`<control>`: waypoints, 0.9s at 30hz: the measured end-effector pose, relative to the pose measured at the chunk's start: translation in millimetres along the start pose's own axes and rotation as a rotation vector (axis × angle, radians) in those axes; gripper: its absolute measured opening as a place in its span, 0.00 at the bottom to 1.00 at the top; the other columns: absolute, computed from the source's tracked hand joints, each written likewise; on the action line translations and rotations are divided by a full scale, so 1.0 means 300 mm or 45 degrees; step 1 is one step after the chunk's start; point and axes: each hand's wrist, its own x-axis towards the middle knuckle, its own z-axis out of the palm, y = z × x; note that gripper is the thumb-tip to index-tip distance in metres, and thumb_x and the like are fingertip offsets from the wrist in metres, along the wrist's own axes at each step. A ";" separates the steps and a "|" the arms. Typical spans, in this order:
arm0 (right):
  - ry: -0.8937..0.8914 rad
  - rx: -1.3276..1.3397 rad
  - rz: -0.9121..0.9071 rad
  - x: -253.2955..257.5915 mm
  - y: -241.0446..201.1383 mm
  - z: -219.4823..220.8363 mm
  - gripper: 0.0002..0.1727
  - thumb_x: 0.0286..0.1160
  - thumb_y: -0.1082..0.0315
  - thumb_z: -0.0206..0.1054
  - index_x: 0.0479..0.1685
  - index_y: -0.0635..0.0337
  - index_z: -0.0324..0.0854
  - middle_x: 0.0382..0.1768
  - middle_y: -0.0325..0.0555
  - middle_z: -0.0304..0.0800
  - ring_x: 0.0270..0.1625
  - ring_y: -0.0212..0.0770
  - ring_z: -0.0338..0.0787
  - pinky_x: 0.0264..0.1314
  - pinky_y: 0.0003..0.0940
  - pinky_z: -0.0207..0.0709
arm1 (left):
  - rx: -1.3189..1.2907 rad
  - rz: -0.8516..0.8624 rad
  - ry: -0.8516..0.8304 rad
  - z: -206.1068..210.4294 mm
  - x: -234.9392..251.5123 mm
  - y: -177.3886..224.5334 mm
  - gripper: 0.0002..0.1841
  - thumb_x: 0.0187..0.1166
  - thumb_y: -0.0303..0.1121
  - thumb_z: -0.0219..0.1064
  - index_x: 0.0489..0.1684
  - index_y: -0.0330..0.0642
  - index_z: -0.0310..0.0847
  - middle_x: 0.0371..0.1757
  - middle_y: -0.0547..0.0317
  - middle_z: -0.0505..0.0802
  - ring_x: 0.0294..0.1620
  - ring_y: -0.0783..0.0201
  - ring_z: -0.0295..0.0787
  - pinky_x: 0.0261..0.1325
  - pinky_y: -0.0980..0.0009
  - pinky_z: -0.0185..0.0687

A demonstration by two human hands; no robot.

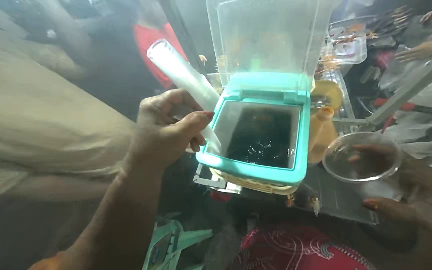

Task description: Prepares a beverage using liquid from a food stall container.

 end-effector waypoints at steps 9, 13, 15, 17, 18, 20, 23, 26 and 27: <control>-0.054 -0.311 0.014 0.140 -0.019 -0.020 0.47 0.66 0.37 0.75 0.84 0.53 0.67 0.62 0.35 0.86 0.58 0.20 0.85 0.61 0.20 0.83 | -0.174 -0.174 0.443 -0.037 -0.020 0.039 0.11 0.78 0.26 0.63 0.26 0.57 0.81 0.16 0.76 0.87 0.11 0.76 0.82 0.14 0.77 0.84; -0.088 -0.518 0.060 0.211 -0.051 -0.038 0.48 0.62 0.40 0.77 0.85 0.51 0.67 0.56 0.40 0.88 0.48 0.26 0.87 0.52 0.28 0.85 | -0.152 -0.194 0.555 -0.075 0.000 0.114 0.13 0.81 0.28 0.63 0.26 0.58 0.79 0.16 0.78 0.87 0.12 0.77 0.83 0.16 0.79 0.84; -0.124 -0.596 0.093 0.247 -0.065 -0.044 0.49 0.61 0.43 0.79 0.86 0.52 0.66 0.57 0.44 0.87 0.45 0.35 0.88 0.47 0.38 0.86 | -0.241 -0.003 0.420 -0.172 0.042 0.054 0.10 0.83 0.29 0.62 0.31 0.56 0.81 0.21 0.75 0.89 0.15 0.74 0.86 0.18 0.75 0.87; -0.162 -0.658 0.093 0.288 -0.074 -0.044 0.50 0.62 0.43 0.78 0.87 0.54 0.65 0.58 0.48 0.87 0.46 0.41 0.88 0.48 0.44 0.85 | -0.355 0.271 0.134 -0.346 0.129 -0.082 0.05 0.86 0.33 0.64 0.45 0.47 0.86 0.33 0.61 0.93 0.23 0.63 0.91 0.24 0.62 0.92; -0.177 -0.676 0.108 0.310 -0.079 -0.042 0.49 0.62 0.45 0.79 0.87 0.54 0.65 0.59 0.49 0.87 0.48 0.43 0.89 0.49 0.47 0.86 | -0.364 0.316 0.109 -0.386 0.163 -0.087 0.06 0.85 0.34 0.65 0.46 0.45 0.87 0.33 0.57 0.94 0.22 0.60 0.92 0.22 0.60 0.92; -0.199 -0.699 0.134 0.351 -0.091 -0.028 0.47 0.63 0.47 0.81 0.85 0.55 0.67 0.60 0.51 0.86 0.47 0.45 0.89 0.49 0.49 0.85 | -0.304 0.181 0.300 -0.349 0.172 0.056 0.05 0.85 0.32 0.64 0.41 0.46 0.85 0.28 0.60 0.93 0.19 0.63 0.90 0.19 0.64 0.90; -0.222 -0.749 0.145 0.405 -0.108 0.007 0.47 0.64 0.47 0.81 0.84 0.58 0.67 0.59 0.53 0.87 0.45 0.47 0.89 0.48 0.51 0.85 | -0.087 0.007 0.695 -0.243 0.198 0.266 0.10 0.79 0.31 0.66 0.26 0.55 0.78 0.17 0.73 0.86 0.12 0.74 0.81 0.13 0.77 0.80; -0.190 -0.738 0.150 0.454 -0.111 0.052 0.47 0.65 0.48 0.80 0.83 0.63 0.67 0.49 0.56 0.89 0.43 0.50 0.89 0.50 0.54 0.84 | -0.048 0.522 -0.017 -0.526 0.361 0.100 0.07 0.87 0.28 0.60 0.44 0.41 0.84 0.36 0.59 0.89 0.31 0.65 0.89 0.36 0.67 0.91; -0.180 -0.722 0.170 0.467 -0.113 0.065 0.47 0.65 0.49 0.80 0.83 0.63 0.66 0.52 0.57 0.88 0.46 0.52 0.90 0.53 0.56 0.84 | 0.071 0.612 -0.023 -0.575 0.417 0.065 0.07 0.86 0.29 0.59 0.44 0.42 0.85 0.37 0.58 0.91 0.33 0.64 0.91 0.40 0.66 0.92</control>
